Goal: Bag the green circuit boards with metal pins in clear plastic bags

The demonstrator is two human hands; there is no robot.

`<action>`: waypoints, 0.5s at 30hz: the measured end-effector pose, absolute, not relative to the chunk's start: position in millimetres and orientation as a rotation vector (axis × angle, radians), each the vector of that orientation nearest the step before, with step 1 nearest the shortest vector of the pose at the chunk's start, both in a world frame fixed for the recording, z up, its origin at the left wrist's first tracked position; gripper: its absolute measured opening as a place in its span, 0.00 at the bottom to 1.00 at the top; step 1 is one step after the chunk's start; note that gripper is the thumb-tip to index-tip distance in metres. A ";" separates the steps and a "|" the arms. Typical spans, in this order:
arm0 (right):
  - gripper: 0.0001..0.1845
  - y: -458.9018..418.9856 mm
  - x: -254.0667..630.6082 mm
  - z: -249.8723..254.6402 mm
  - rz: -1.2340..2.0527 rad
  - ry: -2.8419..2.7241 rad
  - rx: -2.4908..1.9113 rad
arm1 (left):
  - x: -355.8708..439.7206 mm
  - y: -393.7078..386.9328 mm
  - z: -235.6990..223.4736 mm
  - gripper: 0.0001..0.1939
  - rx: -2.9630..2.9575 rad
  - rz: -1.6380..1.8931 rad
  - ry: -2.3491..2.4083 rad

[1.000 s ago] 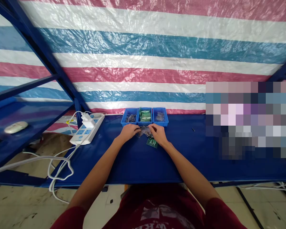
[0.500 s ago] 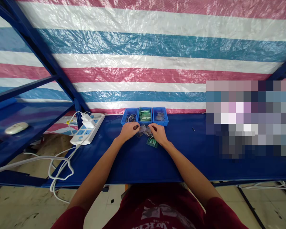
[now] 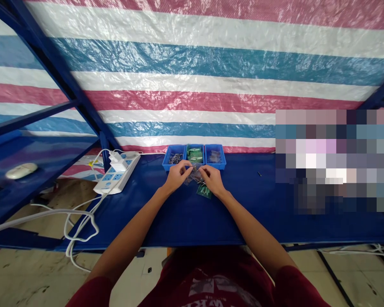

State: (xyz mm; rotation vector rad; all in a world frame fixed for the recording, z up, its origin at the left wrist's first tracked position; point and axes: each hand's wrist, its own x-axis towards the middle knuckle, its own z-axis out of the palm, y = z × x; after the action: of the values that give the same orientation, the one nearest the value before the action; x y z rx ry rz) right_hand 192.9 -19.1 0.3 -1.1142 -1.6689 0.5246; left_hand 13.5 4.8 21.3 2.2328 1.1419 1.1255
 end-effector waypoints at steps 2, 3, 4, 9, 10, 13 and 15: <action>0.16 -19.4 194.1 1.9 0.517 -1.666 -1.105 | 14.4 4.8 22.4 0.19 2.070 1.087 1.083; 0.16 -19.5 194.6 2.5 0.510 -1.671 -1.098 | 14.7 4.8 23.1 0.20 2.027 1.063 1.052; 0.16 -19.6 195.1 3.0 0.502 -1.677 -1.093 | 15.0 4.9 23.9 0.20 2.013 1.039 1.032; 0.15 -19.4 196.1 3.1 0.471 -1.710 -1.092 | 15.6 5.5 27.5 0.20 2.095 1.011 1.021; 0.15 -19.4 196.2 3.0 0.470 -1.709 -1.087 | 15.5 5.7 28.0 0.20 2.101 1.005 1.013; 0.15 -19.8 196.2 3.6 0.486 -1.692 -1.077 | 14.4 6.6 28.7 0.20 2.119 0.984 1.009; 0.15 -20.3 195.8 4.1 0.509 -1.683 -1.079 | 13.3 7.8 28.2 0.21 2.137 0.994 1.015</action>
State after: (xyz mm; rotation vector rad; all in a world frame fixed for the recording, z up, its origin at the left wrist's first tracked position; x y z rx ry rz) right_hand 195.8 -20.3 4.1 -1.0791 -1.6832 0.5090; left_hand 13.3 7.8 28.2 2.1373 1.0152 0.9939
